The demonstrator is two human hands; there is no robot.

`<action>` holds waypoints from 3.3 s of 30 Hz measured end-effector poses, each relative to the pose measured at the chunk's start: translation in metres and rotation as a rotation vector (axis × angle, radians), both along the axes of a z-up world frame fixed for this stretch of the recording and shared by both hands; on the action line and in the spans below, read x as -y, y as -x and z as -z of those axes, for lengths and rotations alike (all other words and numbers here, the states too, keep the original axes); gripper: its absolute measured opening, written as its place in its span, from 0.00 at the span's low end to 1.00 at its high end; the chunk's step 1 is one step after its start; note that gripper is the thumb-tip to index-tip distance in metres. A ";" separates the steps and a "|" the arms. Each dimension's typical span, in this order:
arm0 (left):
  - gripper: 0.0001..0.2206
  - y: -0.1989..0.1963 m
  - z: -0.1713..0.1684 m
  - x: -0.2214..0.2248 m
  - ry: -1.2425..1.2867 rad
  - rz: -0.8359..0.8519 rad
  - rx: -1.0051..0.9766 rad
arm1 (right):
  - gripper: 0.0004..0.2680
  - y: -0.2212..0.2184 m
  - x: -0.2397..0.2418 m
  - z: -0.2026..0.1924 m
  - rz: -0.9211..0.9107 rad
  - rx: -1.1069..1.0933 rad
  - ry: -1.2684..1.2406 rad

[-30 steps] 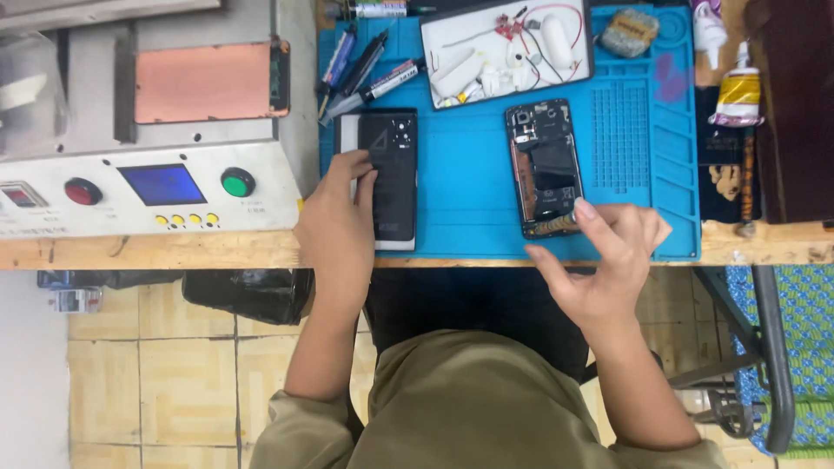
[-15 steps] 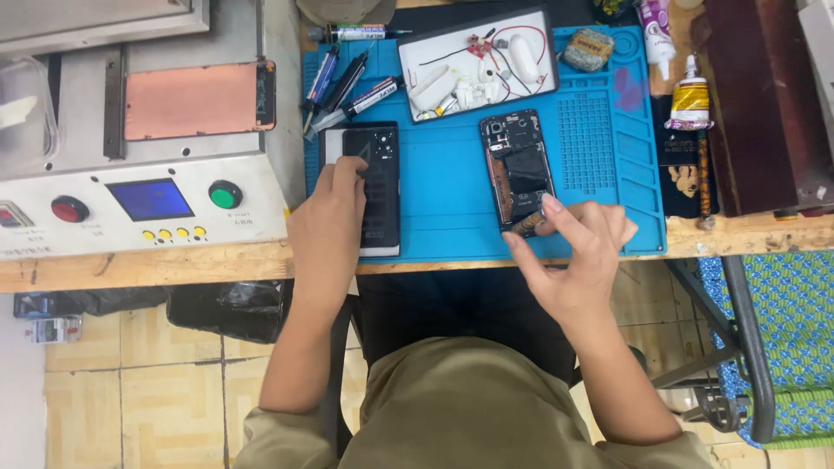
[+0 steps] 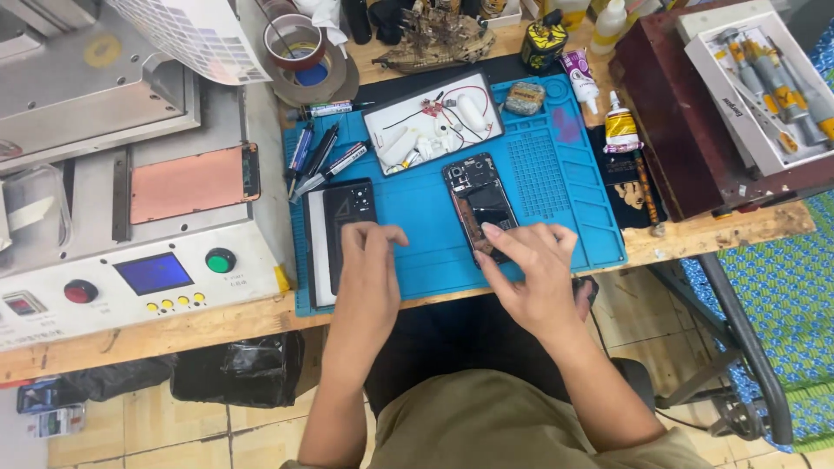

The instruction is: Repairing a smartphone by using a precision screwdriver to manipulate internal screws.

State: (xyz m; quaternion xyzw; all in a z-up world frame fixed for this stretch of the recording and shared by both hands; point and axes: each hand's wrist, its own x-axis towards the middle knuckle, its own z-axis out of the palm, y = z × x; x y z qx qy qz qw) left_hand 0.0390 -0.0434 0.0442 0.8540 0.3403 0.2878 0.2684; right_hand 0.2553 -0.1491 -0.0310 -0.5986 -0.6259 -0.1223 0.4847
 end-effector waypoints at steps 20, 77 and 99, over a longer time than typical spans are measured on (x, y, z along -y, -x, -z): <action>0.08 -0.040 0.049 0.020 0.185 0.064 0.216 | 0.19 -0.007 0.008 0.001 -0.136 -0.089 0.018; 0.18 -0.041 0.074 0.051 0.366 0.041 0.901 | 0.23 0.011 0.027 -0.020 -0.300 -0.731 0.081; 0.32 -0.055 0.075 0.084 0.277 0.172 1.093 | 0.38 0.028 0.055 -0.025 -0.484 -1.509 -0.038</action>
